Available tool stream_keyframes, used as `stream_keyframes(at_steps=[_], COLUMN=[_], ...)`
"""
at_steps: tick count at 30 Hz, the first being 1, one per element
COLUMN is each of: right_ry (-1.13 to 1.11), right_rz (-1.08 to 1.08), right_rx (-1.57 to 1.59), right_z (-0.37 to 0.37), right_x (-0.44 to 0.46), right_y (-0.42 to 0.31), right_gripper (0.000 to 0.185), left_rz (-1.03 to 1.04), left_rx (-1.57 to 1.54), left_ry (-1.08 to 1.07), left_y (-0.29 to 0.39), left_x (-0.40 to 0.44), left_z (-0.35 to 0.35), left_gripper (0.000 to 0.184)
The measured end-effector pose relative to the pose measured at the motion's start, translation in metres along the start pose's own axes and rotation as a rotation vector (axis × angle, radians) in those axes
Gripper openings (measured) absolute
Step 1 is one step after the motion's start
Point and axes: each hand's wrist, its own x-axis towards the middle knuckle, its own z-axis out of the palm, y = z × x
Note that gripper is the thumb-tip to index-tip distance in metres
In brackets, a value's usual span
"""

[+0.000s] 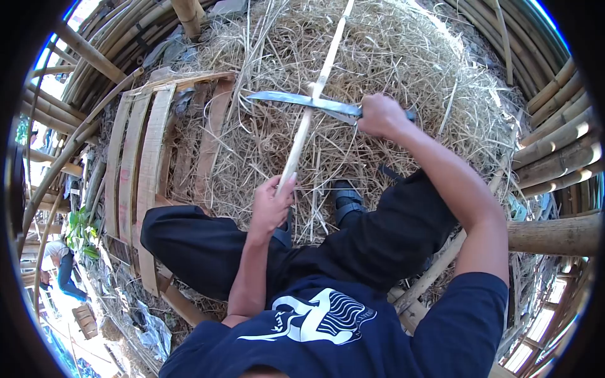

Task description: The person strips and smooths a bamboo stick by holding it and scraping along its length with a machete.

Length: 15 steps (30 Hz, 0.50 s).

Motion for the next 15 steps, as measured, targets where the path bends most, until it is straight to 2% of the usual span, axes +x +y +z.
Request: stream_keyframes(at_steps=[2, 5, 8, 9, 10, 12, 14, 15], right_ry=[-0.046, -0.105, -0.123, -0.05, -0.139, 0.022, -0.054, 0.003], right_rz=[-0.043, -0.319, -0.346, -0.284, -0.089, -0.004, 0.078, 0.016], right_rx=[0.049, -0.01, -0.027, -0.107, -0.053, -0.019, 0.079, 0.07], right_z=[0.013, 0.026, 0.015, 0.03, 0.023, 0.01, 0.003, 0.005], right_x=[-0.01, -0.029, -0.031, -0.007, 0.013, 0.026, 0.019, 0.01], right_y=[-0.012, -0.032, -0.032, -0.01, 0.003, 0.027, 0.018, 0.012], right_gripper=[0.023, 0.022, 0.022, 0.02, 0.02, 0.021, 0.024, 0.027], left_rz=[-0.016, 0.038, 0.058, 0.039, 0.035, 0.097, 0.104, 0.067], left_rx=[0.021, 0.131, 0.157, 0.185, 0.196, 0.143, 0.148, 0.14], left_ry=[0.015, 0.046, 0.036, 0.029, 0.024, 0.033, 0.019, 0.023], left_y=[0.003, -0.011, -0.012, -0.01, -0.011, -0.008, -0.008, -0.009], left_x=[-0.002, -0.001, -0.002, -0.008, -0.011, -0.007, -0.003, -0.003], left_z=[-0.006, -0.006, -0.004, -0.005, -0.004, 0.001, 0.001, -0.003], left_gripper=[0.025, 0.025, 0.024, 0.024, 0.024, 0.023, 0.023, 0.024])
